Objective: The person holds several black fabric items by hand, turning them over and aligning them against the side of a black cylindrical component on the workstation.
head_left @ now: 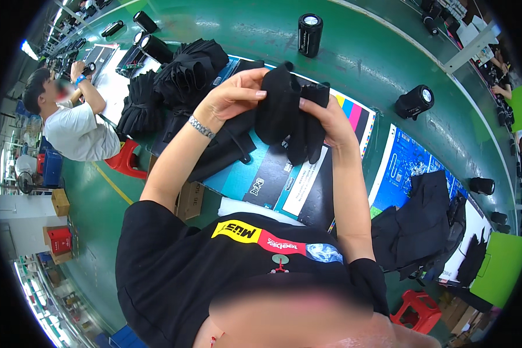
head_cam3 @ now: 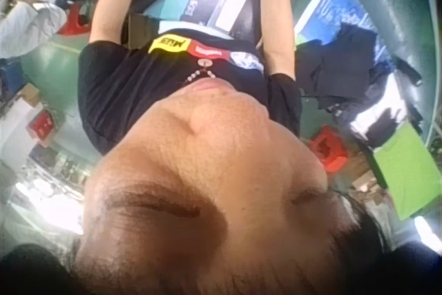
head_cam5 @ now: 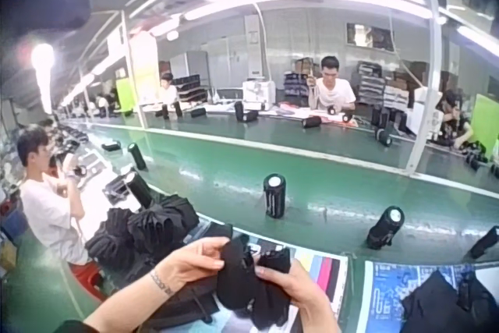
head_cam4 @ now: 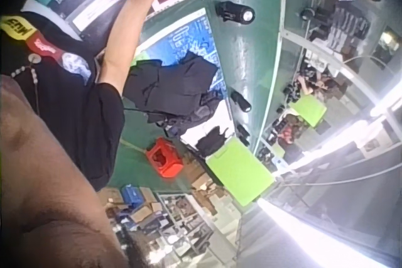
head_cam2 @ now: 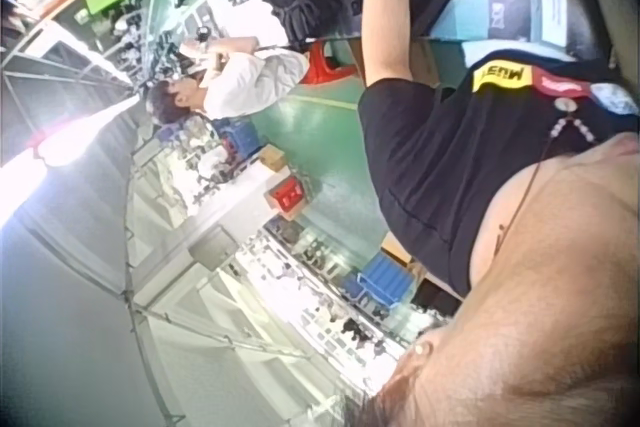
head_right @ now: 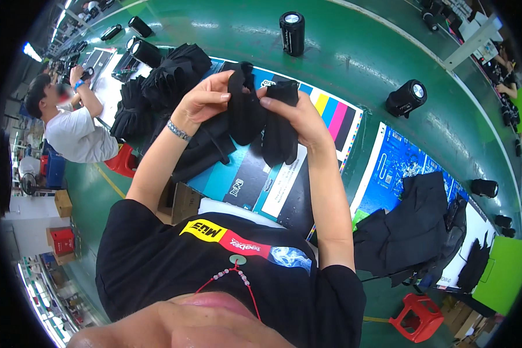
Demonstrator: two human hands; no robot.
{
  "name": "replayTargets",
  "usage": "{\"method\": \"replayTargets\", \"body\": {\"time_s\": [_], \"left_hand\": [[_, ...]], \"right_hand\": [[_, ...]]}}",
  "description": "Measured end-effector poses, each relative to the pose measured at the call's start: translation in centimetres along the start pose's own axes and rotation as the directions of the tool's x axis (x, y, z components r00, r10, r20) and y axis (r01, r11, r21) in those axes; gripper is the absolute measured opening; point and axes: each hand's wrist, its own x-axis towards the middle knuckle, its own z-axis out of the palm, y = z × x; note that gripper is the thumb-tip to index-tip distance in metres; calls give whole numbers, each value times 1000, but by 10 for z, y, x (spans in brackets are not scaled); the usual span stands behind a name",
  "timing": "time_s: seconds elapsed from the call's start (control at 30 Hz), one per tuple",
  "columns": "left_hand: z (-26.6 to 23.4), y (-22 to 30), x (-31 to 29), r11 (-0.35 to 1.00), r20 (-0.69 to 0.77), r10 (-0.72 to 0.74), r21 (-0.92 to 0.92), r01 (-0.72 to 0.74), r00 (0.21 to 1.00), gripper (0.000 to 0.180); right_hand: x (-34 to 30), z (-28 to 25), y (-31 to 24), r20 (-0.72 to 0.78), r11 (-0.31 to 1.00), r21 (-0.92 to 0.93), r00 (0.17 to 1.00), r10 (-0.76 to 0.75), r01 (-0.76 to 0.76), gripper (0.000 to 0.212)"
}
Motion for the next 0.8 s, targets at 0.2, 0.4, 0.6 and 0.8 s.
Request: {"method": "replayTargets", "body": {"time_s": [0.2,0.4,0.6,0.8], "left_hand": [[20,11,1,983,52,-153,107,147,987,33],[15,-14,0,888,83,-296,391,242,951,32],[12,-11,27,965,14,-64,256,58,998,18],[-45,-4,71,772,-5,-168,621,135,986,17]], "right_hand": [[-19,-6,-8,45,991,-121,998,-53,58,15],[-26,6,-23,329,943,-168,918,-222,288,9],[-27,-11,-31,-38,877,-447,976,-216,176,13],[27,-35,-33,-302,830,-545,895,-328,120,19]]}}
